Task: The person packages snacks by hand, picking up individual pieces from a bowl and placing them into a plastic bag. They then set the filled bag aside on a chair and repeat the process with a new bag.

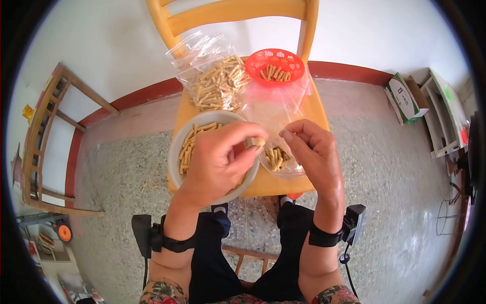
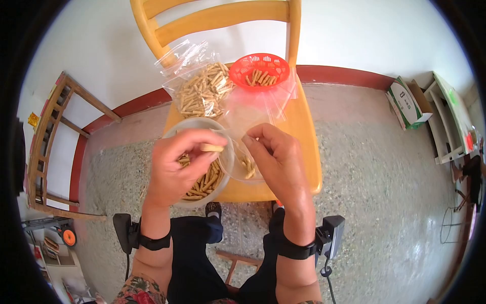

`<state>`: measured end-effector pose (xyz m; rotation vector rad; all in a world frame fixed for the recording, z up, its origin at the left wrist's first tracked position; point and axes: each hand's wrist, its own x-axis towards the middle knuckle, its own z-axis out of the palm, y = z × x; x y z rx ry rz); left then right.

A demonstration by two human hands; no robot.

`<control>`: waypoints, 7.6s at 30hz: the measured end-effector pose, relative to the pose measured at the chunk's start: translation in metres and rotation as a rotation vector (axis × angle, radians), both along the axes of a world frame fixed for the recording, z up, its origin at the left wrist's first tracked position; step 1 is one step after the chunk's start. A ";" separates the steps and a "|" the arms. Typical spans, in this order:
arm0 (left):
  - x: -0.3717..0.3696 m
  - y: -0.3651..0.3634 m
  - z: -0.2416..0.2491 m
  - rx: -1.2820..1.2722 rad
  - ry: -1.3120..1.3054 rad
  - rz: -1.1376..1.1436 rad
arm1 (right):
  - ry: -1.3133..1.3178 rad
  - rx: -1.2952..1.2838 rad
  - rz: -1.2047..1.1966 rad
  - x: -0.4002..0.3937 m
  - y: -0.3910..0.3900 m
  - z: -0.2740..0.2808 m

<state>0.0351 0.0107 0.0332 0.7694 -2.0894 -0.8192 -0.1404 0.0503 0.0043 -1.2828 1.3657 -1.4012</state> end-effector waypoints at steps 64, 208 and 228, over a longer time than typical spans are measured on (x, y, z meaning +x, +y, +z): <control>0.085 0.020 -0.051 -0.161 -0.433 0.422 | -0.198 0.015 -0.179 0.005 0.041 -0.028; 0.075 -0.006 -0.075 -0.153 -0.615 0.563 | -0.271 -0.114 -0.249 0.010 0.039 -0.033; 0.071 -0.002 -0.053 -0.092 -0.648 0.276 | -0.246 -0.084 -0.198 0.013 0.034 -0.039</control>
